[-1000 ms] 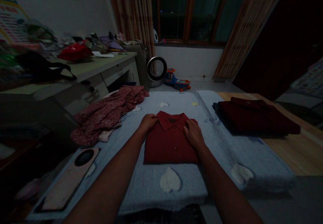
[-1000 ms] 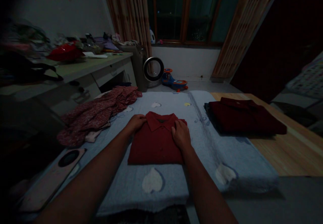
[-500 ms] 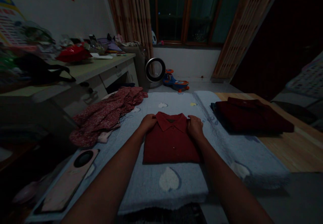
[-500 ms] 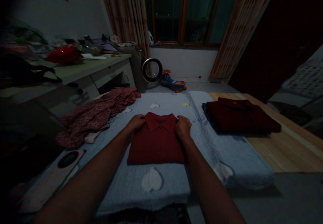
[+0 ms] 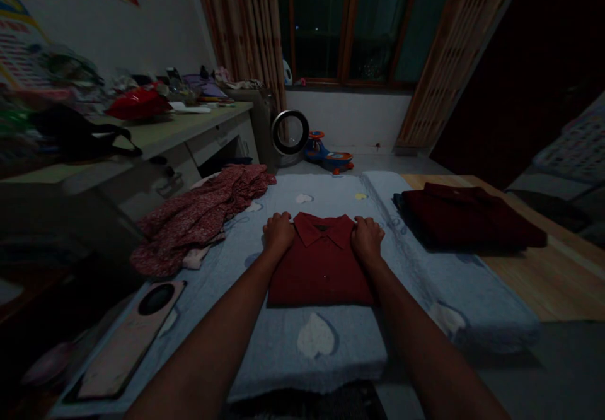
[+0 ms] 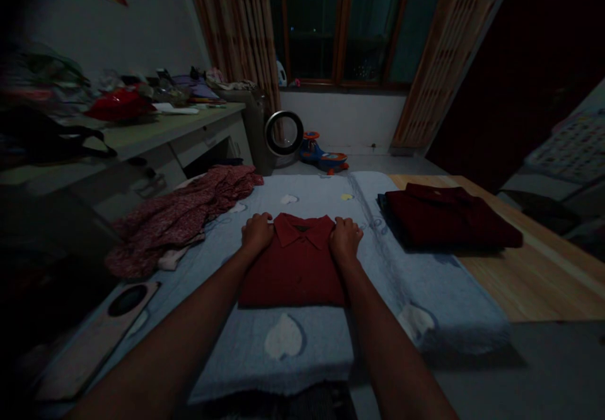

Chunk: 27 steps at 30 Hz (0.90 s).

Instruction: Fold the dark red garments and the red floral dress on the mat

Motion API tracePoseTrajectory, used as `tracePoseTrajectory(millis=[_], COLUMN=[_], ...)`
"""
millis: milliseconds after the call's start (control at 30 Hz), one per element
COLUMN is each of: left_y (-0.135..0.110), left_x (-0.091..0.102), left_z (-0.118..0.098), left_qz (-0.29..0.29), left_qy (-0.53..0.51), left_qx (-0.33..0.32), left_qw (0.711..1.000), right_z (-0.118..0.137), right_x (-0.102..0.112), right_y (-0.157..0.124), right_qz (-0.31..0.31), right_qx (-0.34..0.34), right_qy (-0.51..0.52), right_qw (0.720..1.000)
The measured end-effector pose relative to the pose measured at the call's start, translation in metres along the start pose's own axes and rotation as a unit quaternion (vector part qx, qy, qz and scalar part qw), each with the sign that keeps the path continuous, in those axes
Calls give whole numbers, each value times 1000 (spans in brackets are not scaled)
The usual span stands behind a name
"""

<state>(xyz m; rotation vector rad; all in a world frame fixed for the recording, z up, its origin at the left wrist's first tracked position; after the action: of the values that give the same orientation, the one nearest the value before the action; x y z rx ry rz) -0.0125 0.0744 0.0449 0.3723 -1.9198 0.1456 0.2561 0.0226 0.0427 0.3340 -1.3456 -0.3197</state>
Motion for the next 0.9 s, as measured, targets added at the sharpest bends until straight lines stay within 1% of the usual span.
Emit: tracePoseTrajectory(millis=[67,100,133,167,233,267,300,367,433,500,600,667,733,833,900], left_y=[-12,-21,-32,-45,-76,-91,-104,-120,-125,-123,-118,-117,-116,-118,-119], left_x=[17,25,31,34,28,20,11,-11,-28,-36,-36,-34,-30,-26,-31], left_z=[-7,-14,-22,-31,-52,-60,-65,-67,-63,-59,-58,-62,-70,-87,-95], left_qz=[-36,-52,-64,-62,-25,2,32,95,141,158,163,172,169,151,159], left_qy=[-2,-8,-16,-22,-26,-22,-14,7,21,25,25,28,26,9,6], left_qx=[0,-14,-39,-77,-177,-227,-260,-287,-282,-273,-271,-267,-268,-291,-303], left_qw=[999,999,997,995,984,974,965,953,949,949,948,948,948,945,940], right_z=[5,9,12,16,25,28,31,31,25,15,-6,-26,-43,-57,-57], right_x=[9,13,15,15,10,6,2,-8,-16,-19,-15,-11,-11,-19,-23], right_y=[-4,-7,-10,-13,-20,-24,-27,-32,-34,-33,-24,-18,-14,-9,-6], right_qz=[-37,-48,-49,-43,-15,3,19,49,72,76,46,12,-7,0,12], right_qx=[10,17,27,38,66,81,91,100,98,91,69,24,-34,-98,-117], right_qy=[-8,-7,-3,3,22,36,50,78,91,94,104,112,124,164,169], right_qw=[999,999,998,998,997,996,994,991,988,988,991,993,992,982,978])
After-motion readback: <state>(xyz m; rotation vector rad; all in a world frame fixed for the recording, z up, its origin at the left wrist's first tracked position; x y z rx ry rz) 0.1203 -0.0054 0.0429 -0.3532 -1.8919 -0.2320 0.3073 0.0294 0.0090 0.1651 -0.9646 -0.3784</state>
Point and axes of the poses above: each hand's wrist, its own y-axis towards the middle knuckle, its own x-axis out of the back of the hand, z = x × y, the point moved 8 cm from there along y, towards the middle knuckle, and after that the axes turned 15 degrees about x, right-handed, at the moved point
